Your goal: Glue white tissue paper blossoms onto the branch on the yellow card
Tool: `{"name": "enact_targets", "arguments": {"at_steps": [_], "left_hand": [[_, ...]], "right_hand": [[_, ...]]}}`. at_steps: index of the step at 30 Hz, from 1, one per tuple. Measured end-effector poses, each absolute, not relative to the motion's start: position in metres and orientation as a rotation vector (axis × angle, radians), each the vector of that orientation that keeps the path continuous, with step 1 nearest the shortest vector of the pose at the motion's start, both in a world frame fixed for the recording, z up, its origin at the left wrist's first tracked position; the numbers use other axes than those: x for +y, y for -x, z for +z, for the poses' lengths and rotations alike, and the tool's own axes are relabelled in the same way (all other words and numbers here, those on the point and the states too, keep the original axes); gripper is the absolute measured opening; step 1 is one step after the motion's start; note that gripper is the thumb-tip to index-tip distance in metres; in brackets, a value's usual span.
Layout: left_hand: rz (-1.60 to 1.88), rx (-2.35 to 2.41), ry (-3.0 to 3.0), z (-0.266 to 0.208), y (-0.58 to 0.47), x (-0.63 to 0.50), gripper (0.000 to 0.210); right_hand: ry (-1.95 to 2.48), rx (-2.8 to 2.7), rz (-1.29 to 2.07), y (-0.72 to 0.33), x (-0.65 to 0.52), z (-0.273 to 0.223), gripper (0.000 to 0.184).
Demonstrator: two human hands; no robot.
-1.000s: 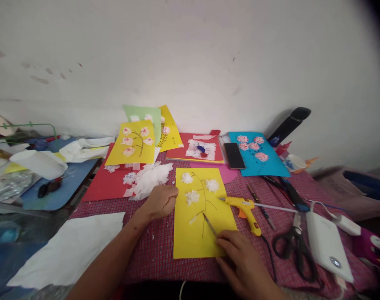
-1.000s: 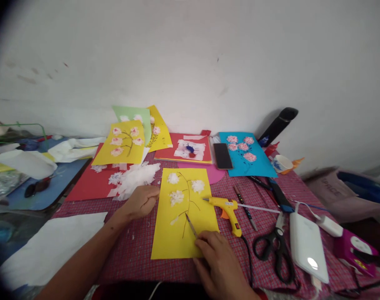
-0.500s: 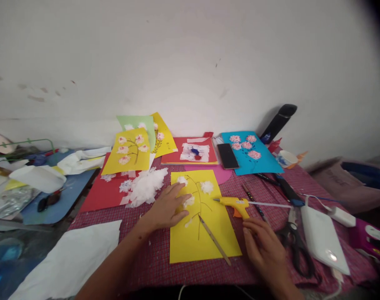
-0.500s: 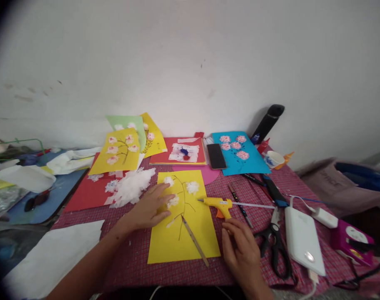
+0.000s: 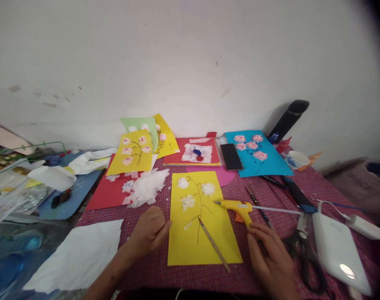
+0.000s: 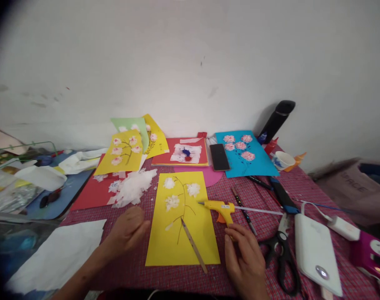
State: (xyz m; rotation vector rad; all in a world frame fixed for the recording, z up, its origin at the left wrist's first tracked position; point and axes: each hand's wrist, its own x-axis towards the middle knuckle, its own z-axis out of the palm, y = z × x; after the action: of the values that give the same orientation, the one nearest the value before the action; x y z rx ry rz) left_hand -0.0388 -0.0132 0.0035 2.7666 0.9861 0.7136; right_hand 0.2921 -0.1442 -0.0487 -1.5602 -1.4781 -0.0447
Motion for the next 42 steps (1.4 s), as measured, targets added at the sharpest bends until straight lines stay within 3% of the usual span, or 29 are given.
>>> {"name": "enact_targets", "arguments": {"at_steps": [4, 8, 15, 30, 34, 42], "left_hand": [[0.877, 1.293, -2.489, 0.002, 0.069, -0.023, 0.031], [0.733, 1.291, -2.412, -0.002, 0.078, -0.022, 0.009], [0.459, 1.248, -2.663, -0.020, 0.063, -0.001, 0.029], [0.536, 1.513, -2.671, -0.003, 0.107, 0.012, 0.017], [0.651, 1.613, -2.603, -0.004, 0.112, 0.020, 0.026], [0.361, 1.658, -2.780, -0.005, 0.088, 0.036, 0.023]], "right_hand": [[1.557, -1.497, -0.025, -0.292, -0.144, -0.048, 0.013], [1.547, -1.506, -0.019, -0.291, -0.145, -0.049, 0.014], [1.592, -1.505, -0.033, -0.294, -0.148, -0.056, 0.014], [1.592, -1.527, -0.049, -0.294, -0.148, -0.058, 0.014], [1.575, -1.529, -0.055, -0.294, -0.146, -0.059, 0.016], [1.581, -1.536, -0.071, -0.294, -0.146, -0.057, 0.017]]}}
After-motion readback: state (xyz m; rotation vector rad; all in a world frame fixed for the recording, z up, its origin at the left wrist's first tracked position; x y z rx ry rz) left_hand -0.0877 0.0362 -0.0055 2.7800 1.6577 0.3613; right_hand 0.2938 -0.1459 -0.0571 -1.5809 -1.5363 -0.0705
